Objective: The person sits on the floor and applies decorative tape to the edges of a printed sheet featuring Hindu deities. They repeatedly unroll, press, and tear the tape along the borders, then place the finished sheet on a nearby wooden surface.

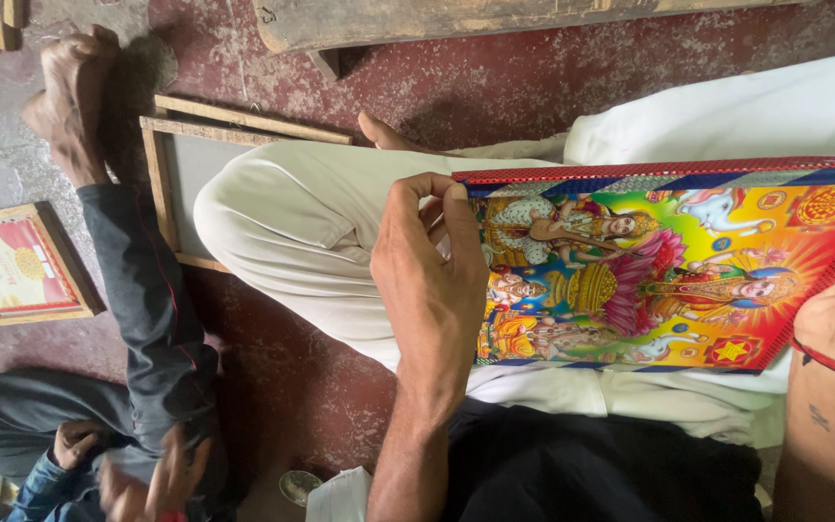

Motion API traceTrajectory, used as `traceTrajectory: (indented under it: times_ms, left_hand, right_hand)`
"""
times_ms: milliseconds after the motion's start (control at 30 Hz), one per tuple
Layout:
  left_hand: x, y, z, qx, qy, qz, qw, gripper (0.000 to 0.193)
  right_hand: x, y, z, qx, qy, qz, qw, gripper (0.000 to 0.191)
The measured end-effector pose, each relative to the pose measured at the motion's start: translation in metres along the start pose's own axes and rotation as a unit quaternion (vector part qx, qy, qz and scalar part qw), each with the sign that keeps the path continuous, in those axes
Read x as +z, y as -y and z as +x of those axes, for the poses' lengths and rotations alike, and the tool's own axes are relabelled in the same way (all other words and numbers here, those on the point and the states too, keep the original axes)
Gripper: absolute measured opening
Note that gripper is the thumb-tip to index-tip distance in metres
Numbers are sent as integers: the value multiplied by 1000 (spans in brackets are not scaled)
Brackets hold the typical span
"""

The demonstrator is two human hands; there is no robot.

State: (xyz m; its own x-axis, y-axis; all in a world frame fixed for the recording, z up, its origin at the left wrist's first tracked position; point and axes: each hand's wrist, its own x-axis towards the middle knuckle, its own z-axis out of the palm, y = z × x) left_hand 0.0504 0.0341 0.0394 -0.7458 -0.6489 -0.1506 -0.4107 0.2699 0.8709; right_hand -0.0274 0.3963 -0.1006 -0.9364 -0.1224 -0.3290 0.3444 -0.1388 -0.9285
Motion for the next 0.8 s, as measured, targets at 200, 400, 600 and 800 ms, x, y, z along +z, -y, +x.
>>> traceTrajectory:
  times_ms: [200, 400, 600, 800]
  left_hand:
    - [2, 3, -4, 13, -10, 29, 999, 7]
    - [6, 5, -6, 34, -20, 61, 997, 7]
    - [10, 6, -8, 14, -29, 96, 995, 10]
    - [12, 7, -9, 11, -35, 112, 993, 11]
  right_hand:
    - [-9, -6, 0, -3, -9, 16, 1000, 47]
    - [-13, -9, -1, -16, -27, 31, 999, 42]
    - [-7, -4, -4, -28, -30, 9, 999, 43]
    - [2, 2, -1, -19, -16, 20, 999, 45]
